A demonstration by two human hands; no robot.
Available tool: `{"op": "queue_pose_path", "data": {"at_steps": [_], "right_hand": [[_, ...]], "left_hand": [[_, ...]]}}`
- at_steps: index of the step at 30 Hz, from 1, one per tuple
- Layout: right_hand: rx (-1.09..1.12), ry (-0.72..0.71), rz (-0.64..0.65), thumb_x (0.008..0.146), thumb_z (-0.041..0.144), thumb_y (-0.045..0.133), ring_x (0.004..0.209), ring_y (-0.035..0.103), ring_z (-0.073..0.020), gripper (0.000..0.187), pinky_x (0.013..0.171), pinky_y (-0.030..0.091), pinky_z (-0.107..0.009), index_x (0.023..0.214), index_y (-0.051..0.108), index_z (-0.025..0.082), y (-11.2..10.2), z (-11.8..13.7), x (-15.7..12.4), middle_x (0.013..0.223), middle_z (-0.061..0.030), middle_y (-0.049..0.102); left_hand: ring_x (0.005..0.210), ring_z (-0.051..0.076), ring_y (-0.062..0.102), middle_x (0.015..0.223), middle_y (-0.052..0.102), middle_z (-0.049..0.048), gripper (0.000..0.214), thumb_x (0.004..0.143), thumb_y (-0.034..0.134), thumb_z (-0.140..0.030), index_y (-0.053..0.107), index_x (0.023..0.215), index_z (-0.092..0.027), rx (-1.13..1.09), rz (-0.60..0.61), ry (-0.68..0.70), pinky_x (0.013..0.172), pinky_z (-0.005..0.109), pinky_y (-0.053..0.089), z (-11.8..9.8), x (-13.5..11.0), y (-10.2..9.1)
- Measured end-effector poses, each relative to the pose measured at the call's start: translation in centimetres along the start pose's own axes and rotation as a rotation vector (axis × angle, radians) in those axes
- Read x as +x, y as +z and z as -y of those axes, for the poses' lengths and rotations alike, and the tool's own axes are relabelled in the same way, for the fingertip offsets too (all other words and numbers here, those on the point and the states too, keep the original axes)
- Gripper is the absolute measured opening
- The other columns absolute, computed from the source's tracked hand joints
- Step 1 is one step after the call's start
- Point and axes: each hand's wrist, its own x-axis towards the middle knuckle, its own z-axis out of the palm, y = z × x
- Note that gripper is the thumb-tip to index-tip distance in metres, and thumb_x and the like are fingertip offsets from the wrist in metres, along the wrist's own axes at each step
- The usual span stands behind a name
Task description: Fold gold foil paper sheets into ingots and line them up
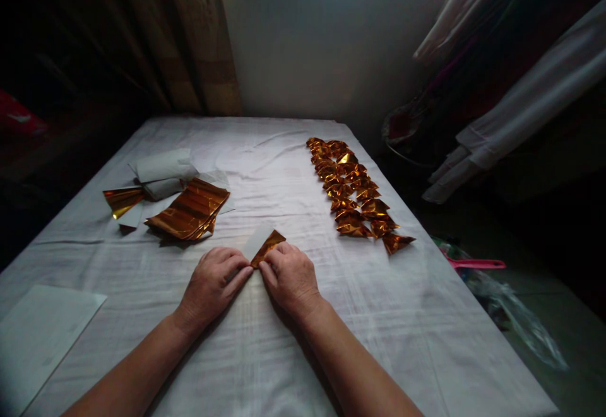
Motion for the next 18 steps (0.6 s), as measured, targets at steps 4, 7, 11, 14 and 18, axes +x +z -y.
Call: {"op": "queue_pose_path", "data": {"at_steps": [4, 7, 11, 14, 18], "right_hand": [[-0.032, 0.019, 0.000, 0.092, 0.028, 0.060, 0.081, 0.061, -0.0157, 0.015, 0.071, 0.043, -0.026, 0.079, 0.065, 0.023, 0.1, 0.0, 0.5, 0.085, -0.0013, 0.063], [-0.027, 0.034, -0.025, 0.092, 0.029, 0.060, 0.082, 0.061, -0.0163, 0.015, 0.070, 0.042, -0.026, 0.080, 0.064, 0.023, 0.5, -0.1, 0.4, 0.085, -0.0016, 0.063], [-0.019, 0.038, -0.060, 0.092, 0.029, 0.059, 0.082, 0.060, -0.0171, 0.014, 0.070, 0.041, -0.027, 0.081, 0.063, 0.022, 1.0, -0.2, 0.3, 0.087, -0.0029, 0.064], [-0.034, 0.039, -0.088, 0.093, 0.030, 0.058, 0.082, 0.060, -0.0178, 0.015, 0.070, 0.041, -0.027, 0.081, 0.062, 0.022, 1.3, -0.2, 0.3, 0.087, -0.0037, 0.064], [-0.050, 0.042, -0.101, 0.093, 0.030, 0.057, 0.082, 0.060, -0.0183, 0.016, 0.070, 0.041, -0.028, 0.080, 0.062, 0.022, 1.5, -0.1, 0.2, 0.087, -0.0042, 0.064]], "left_hand": [[0.089, 0.022, 0.057, 0.089, 0.066, 0.0047, 0.021, 0.096, 0.052, -0.032, 0.064, 0.082, -0.022, -0.010, 0.006, -0.029, 0.084, 0.038, 0.046, 0.0, 0.0, 0.0], [0.087, 0.022, 0.056, 0.087, 0.065, 0.0041, 0.022, 0.096, 0.052, -0.032, 0.061, 0.079, -0.022, -0.001, 0.012, -0.048, 0.082, 0.038, 0.045, -0.1, 0.2, 0.1], [0.088, 0.022, 0.055, 0.087, 0.063, 0.0045, 0.021, 0.095, 0.053, -0.030, 0.059, 0.077, -0.021, 0.017, -0.001, -0.093, 0.082, 0.039, 0.044, -0.4, 0.4, 0.2], [0.088, 0.023, 0.055, 0.088, 0.063, 0.0047, 0.018, 0.092, 0.056, -0.028, 0.058, 0.075, -0.021, 0.022, -0.003, -0.118, 0.082, 0.040, 0.044, -0.7, 0.5, 0.3], [0.089, 0.023, 0.054, 0.088, 0.063, 0.0043, 0.017, 0.091, 0.059, -0.026, 0.055, 0.075, -0.022, 0.025, -0.017, -0.133, 0.082, 0.039, 0.044, -0.8, 0.5, 0.3]]}}
